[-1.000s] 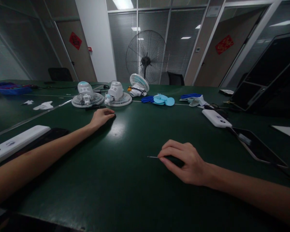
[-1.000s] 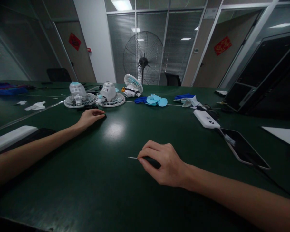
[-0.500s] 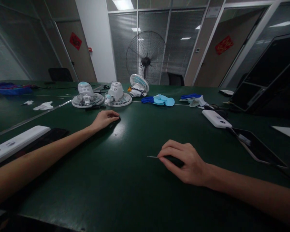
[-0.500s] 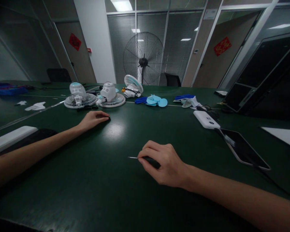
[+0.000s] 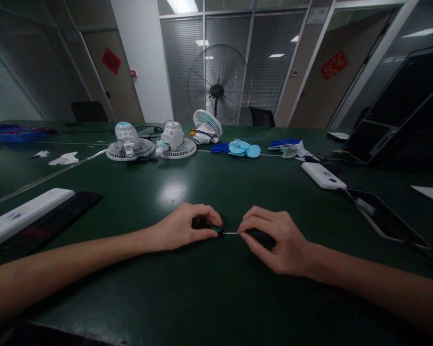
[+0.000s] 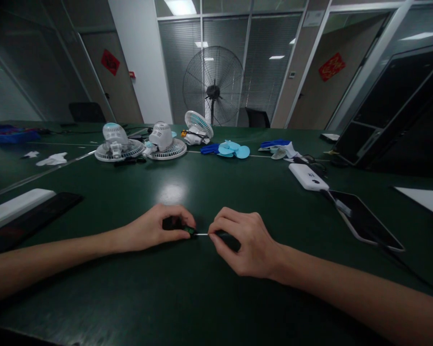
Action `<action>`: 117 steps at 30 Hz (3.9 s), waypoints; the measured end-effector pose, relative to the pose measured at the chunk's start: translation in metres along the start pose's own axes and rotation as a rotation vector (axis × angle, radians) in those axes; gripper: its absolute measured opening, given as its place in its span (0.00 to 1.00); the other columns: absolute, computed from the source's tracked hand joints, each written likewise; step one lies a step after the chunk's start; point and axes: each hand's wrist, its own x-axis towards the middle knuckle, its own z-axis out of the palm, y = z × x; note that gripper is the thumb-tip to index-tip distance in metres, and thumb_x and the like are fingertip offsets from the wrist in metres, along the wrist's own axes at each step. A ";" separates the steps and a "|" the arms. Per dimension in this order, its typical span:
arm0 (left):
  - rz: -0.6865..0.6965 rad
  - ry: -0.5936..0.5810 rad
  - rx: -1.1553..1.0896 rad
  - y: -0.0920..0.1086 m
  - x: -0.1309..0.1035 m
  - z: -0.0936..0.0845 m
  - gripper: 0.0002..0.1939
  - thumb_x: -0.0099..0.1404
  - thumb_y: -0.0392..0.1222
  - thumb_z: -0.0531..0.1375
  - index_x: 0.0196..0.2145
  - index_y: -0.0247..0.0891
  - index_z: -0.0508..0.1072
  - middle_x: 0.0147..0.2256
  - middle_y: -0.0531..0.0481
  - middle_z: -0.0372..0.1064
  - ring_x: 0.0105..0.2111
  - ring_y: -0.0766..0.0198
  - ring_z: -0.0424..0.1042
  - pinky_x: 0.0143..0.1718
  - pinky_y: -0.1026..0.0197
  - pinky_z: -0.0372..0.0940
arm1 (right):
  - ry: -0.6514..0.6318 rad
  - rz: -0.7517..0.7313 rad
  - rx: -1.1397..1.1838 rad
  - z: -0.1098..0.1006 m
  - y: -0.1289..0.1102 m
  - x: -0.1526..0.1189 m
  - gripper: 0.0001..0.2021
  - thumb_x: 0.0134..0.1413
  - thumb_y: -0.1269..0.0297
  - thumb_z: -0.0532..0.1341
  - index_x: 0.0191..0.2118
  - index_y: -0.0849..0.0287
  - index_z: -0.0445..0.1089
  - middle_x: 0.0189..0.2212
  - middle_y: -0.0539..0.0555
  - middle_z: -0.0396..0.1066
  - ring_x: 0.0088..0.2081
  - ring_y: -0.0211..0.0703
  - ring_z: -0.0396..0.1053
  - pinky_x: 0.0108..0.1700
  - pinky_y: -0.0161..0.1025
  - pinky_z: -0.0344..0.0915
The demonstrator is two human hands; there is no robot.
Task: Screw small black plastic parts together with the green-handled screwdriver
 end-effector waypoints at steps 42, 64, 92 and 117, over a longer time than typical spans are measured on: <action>0.036 -0.059 -0.087 -0.001 0.000 0.002 0.17 0.69 0.45 0.68 0.53 0.41 0.73 0.47 0.48 0.79 0.42 0.61 0.77 0.42 0.59 0.67 | -0.063 -0.098 -0.091 0.008 0.011 -0.003 0.09 0.74 0.64 0.60 0.50 0.58 0.76 0.45 0.56 0.73 0.40 0.40 0.74 0.37 0.36 0.69; -0.132 0.433 0.558 -0.121 0.009 -0.124 0.18 0.69 0.44 0.59 0.53 0.46 0.83 0.53 0.43 0.74 0.52 0.48 0.74 0.58 0.48 0.67 | -0.029 -0.059 -0.003 0.004 0.007 -0.001 0.08 0.72 0.67 0.61 0.50 0.60 0.77 0.45 0.56 0.73 0.40 0.40 0.73 0.37 0.36 0.72; -0.337 0.745 0.481 -0.162 -0.005 -0.157 0.19 0.62 0.45 0.65 0.49 0.35 0.82 0.42 0.41 0.82 0.42 0.50 0.81 0.50 0.51 0.73 | -0.048 -0.067 0.000 0.006 0.009 -0.002 0.07 0.71 0.69 0.62 0.50 0.60 0.76 0.45 0.55 0.72 0.39 0.38 0.73 0.36 0.35 0.71; -0.305 0.877 0.167 -0.159 -0.004 -0.159 0.21 0.65 0.50 0.64 0.49 0.33 0.81 0.44 0.39 0.82 0.43 0.49 0.81 0.43 0.54 0.76 | -0.063 -0.059 -0.003 0.005 0.008 -0.003 0.08 0.72 0.67 0.61 0.50 0.60 0.76 0.45 0.55 0.73 0.38 0.39 0.73 0.35 0.35 0.71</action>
